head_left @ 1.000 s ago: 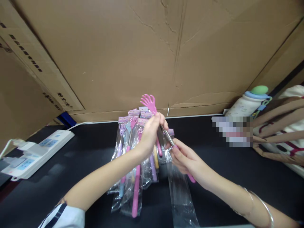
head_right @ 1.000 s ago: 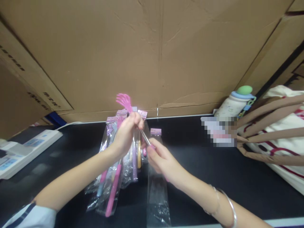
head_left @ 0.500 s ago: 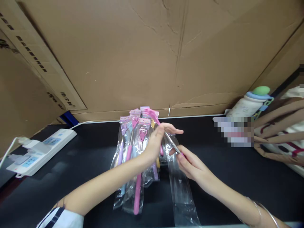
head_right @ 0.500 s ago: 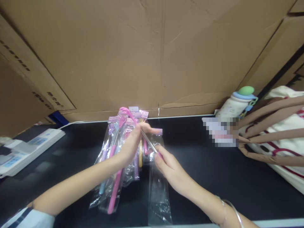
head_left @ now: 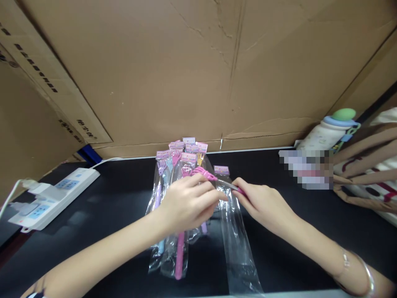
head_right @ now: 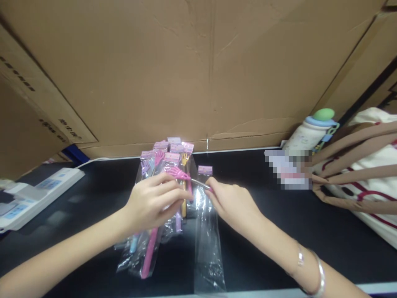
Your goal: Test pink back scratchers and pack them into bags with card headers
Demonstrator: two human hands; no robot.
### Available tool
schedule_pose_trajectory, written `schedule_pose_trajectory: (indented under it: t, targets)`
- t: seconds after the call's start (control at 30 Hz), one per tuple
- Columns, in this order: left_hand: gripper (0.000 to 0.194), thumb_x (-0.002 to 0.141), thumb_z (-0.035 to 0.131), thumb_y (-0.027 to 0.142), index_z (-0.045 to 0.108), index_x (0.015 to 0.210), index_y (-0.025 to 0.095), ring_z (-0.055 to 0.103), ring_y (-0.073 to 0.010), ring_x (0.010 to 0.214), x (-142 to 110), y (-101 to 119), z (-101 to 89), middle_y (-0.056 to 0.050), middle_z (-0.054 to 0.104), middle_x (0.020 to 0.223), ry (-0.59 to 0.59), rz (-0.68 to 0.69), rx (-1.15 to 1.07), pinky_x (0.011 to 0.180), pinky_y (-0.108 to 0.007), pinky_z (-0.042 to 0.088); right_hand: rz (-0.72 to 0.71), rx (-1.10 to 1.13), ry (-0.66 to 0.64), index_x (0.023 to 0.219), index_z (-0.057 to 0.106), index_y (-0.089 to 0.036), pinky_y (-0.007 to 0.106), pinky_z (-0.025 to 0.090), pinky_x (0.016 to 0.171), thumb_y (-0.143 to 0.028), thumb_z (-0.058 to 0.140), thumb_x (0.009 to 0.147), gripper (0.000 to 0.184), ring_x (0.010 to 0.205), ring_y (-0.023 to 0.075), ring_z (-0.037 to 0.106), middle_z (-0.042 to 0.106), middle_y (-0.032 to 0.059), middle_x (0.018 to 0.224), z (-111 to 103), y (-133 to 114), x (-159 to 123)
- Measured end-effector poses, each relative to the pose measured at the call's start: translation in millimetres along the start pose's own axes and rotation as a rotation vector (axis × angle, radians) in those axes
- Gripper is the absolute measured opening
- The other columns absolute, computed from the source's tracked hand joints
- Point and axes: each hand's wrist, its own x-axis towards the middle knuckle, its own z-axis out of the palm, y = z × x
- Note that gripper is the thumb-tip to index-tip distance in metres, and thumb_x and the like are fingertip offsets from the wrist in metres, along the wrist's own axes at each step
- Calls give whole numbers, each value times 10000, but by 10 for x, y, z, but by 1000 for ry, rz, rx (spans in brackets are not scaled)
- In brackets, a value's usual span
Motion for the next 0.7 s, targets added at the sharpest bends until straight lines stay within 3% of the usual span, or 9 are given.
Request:
schedule_pose_trajectory:
  t: [0.1,0.23,0.37,0.5,0.57,0.63,0.7]
  targets:
    - [266,915,444,247,550,1147,173,602,-185,888,-23,41,14,-49,676,934,6,63,276,743,-309,455,-153,-263,92,923,532,-174,254,200,451,-278,393,917,174,521,159,579,629,27,678,63,-162,26]
    - [220,930,431,303,563,862,141,557,-141,540,-88,-22,168,3,596,605,-140,18,340,467,-266,335,-340,-420,157,846,513,-168,275,177,457,-78,452,826,110,532,146,563,600,17,664,122,-267,24]
    - [256,948,378,301,503,766,171,499,-112,455,-128,-27,201,27,557,541,-112,42,291,435,-261,247,-421,-464,235,811,493,-173,282,166,471,-36,417,795,157,500,124,496,561,9,646,121,-258,-6]
    - [229,930,383,228,483,728,187,491,-110,456,-125,59,83,38,546,533,-63,67,313,446,-269,241,-487,-453,334,784,506,-187,290,213,513,-50,400,799,174,513,120,463,534,4,624,85,-263,-67]
    - [236,925,376,209,494,721,195,499,-113,467,-216,9,-26,39,543,528,-49,51,367,456,-269,257,-466,-447,349,771,524,-197,288,237,534,-72,402,814,180,520,118,458,543,5,625,43,-121,-158]
    - [272,927,357,206,509,702,201,503,-115,470,-429,-154,-167,35,535,518,-62,13,423,465,-263,275,-357,-409,360,769,548,-208,278,250,537,-145,423,847,160,526,116,465,563,10,632,-23,224,-317]
    - [310,922,354,222,514,657,202,497,-128,452,-740,-394,-324,21,521,498,-69,-87,520,466,-263,280,-31,-282,446,775,567,-217,279,227,501,-306,495,850,137,499,127,462,566,28,606,-106,742,-533]
